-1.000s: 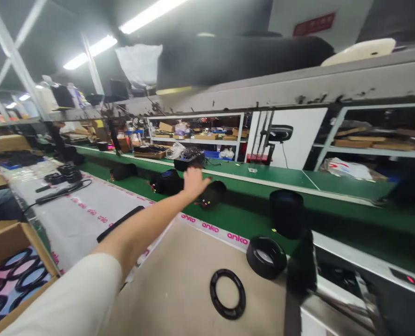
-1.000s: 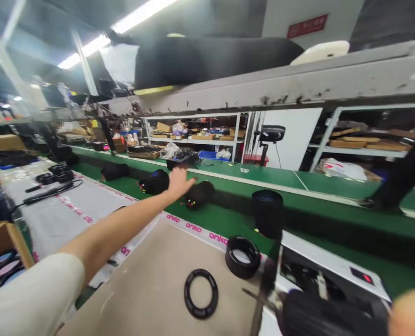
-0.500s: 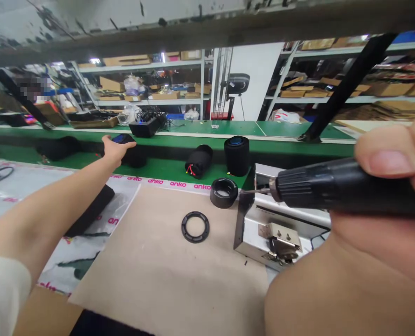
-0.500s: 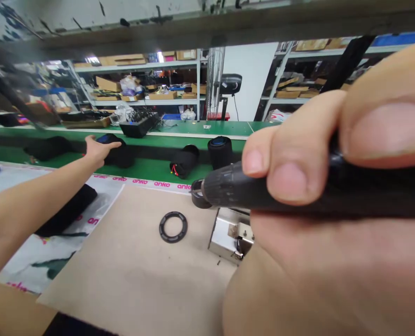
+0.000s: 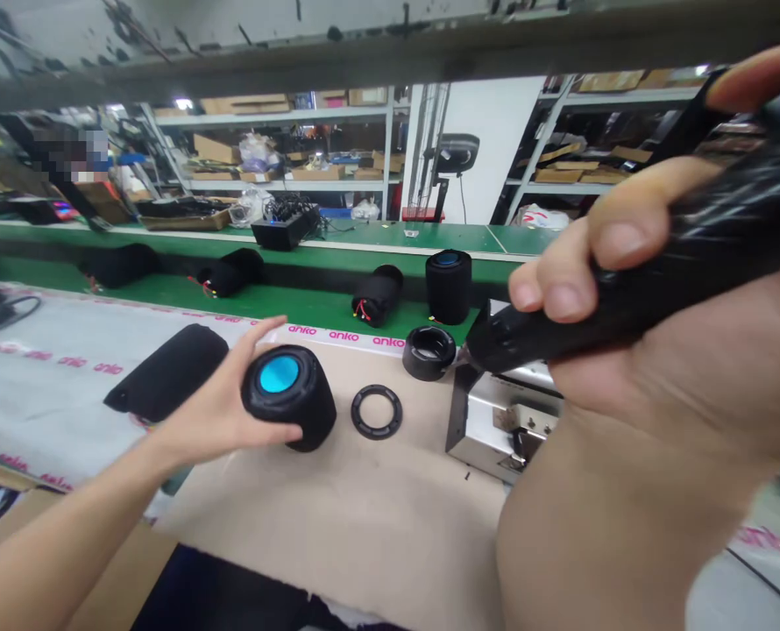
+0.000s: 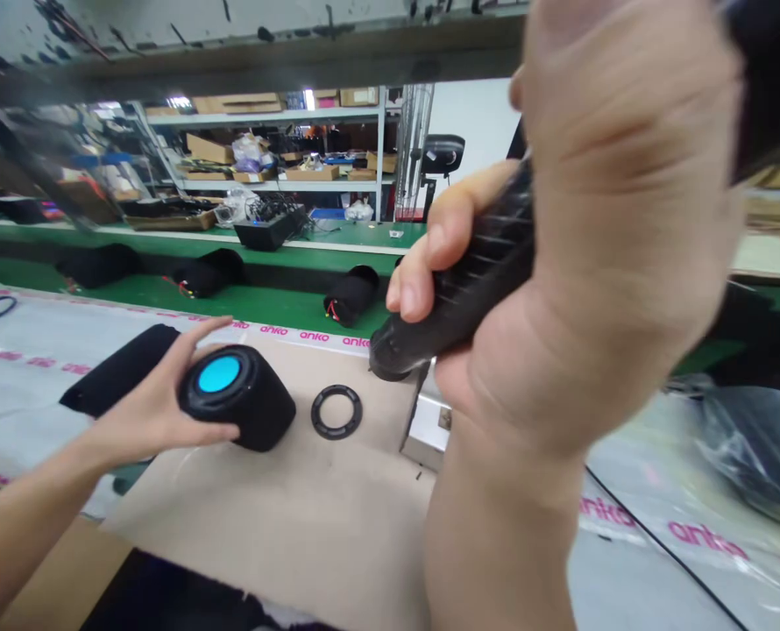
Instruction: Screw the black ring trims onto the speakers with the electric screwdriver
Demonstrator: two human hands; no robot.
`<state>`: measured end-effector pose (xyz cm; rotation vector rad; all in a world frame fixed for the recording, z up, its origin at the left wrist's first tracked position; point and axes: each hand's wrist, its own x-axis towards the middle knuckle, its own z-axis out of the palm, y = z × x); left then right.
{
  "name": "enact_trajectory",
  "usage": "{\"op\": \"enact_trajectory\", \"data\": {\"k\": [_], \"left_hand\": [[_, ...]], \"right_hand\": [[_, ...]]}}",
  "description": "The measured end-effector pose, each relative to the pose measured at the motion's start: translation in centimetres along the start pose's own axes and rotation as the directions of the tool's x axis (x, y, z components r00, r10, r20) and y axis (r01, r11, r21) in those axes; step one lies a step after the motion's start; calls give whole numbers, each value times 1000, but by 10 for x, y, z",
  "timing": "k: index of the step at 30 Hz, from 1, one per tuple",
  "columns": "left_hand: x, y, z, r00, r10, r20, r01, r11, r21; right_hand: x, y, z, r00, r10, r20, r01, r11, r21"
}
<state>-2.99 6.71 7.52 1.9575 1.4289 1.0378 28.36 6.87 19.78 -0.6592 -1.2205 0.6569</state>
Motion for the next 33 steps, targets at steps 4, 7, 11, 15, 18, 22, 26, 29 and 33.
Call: {"op": "enact_trajectory", "data": {"k": [4,7,11,15,18,22,26,29,33], "left_hand": [[-30,-18,38,984,41,-173,-68,986,-153],[-33,-37,64,979,4,-206,-73,942,-327],[-35,-49,79,984,-38,-173,-47,885,-463],[-40,-49,81,976,52,-212,-158,839,-521],[-42,-48,83,951,159,-265,-279,812,-513],[-42,-48,85,938,204,-280,-325,797,-509],[-45,-49,84,945,212,-250,-317,785,-533],[-47,-47,80,944,243,-223,-328,759,-562],[-46,-45,77,939,263,-220,-343,745,-572]], "right_hand": [[-6,4,22,984,-155,-90,158,987,31],[-10,10,29,995,-94,-26,93,995,-25],[-10,28,33,968,207,144,-154,937,-313],[-23,60,36,759,604,244,-317,670,-672],[-50,89,31,631,730,262,-317,551,-772],[-86,116,15,482,826,291,-321,476,-819],[-105,127,6,507,831,228,-303,420,-856],[-108,127,6,540,819,194,-315,410,-856],[-108,123,9,558,814,162,-350,408,-843]]}}
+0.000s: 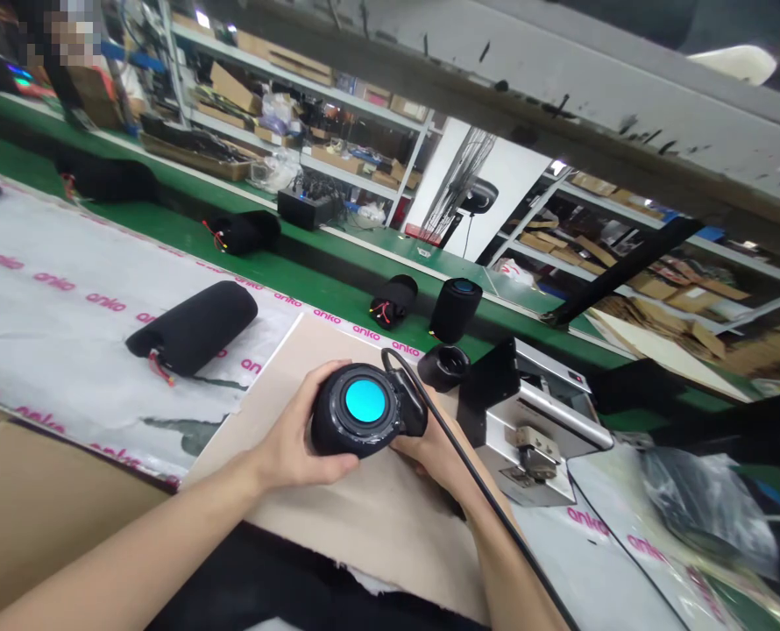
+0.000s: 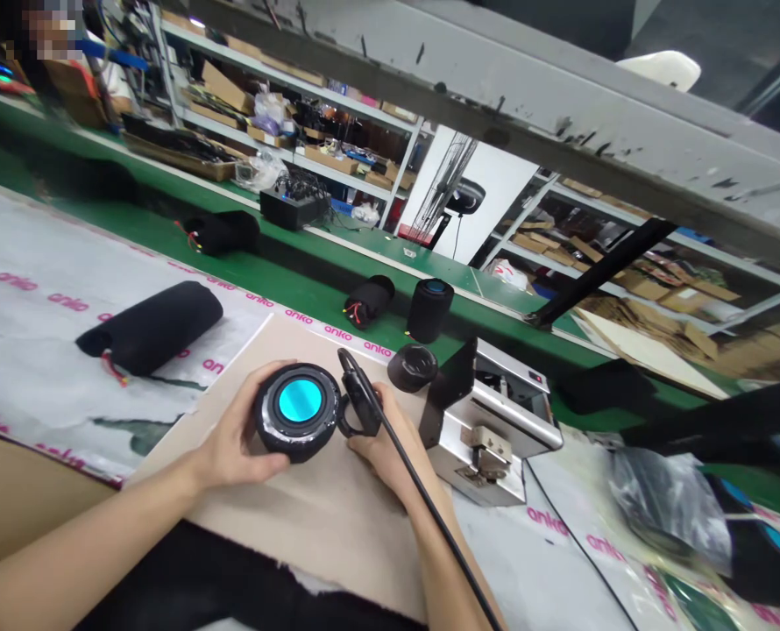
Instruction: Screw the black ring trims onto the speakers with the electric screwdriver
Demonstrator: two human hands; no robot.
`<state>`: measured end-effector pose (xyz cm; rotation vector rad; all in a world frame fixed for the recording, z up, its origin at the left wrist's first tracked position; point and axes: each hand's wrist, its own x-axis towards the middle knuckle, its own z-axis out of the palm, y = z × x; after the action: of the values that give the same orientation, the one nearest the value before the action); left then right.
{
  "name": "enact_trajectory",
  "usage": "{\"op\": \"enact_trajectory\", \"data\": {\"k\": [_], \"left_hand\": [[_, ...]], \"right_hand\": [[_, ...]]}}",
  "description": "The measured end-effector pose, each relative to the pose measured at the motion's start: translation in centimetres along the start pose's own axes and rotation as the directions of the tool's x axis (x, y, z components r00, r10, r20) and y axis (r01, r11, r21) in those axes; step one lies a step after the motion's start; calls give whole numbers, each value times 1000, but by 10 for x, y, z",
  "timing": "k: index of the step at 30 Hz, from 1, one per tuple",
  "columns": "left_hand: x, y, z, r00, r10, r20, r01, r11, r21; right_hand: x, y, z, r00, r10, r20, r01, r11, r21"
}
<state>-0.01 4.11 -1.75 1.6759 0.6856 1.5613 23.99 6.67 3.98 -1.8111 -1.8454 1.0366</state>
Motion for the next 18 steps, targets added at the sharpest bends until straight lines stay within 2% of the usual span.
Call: {"op": "enact_trajectory", "data": {"k": [5,9,13,18], "left_hand": [[5,2,-1,1000,0,-29,0,1000,-13],[8,10,-2,997,-35,-66,37,999,36],[7,23,-6,994,-104,-32,108,984,140],[5,37,-11,998,-58,2,55,966,252]], "right_hand": [[0,4,1,1000,14,22,-15,999,37],[1,9,1,999,-23,22,23,1000,14],[-1,8,0,999,-45,0,45,999,-17],[-3,9,-1,998,-63,-17,62,997,-44]]}}
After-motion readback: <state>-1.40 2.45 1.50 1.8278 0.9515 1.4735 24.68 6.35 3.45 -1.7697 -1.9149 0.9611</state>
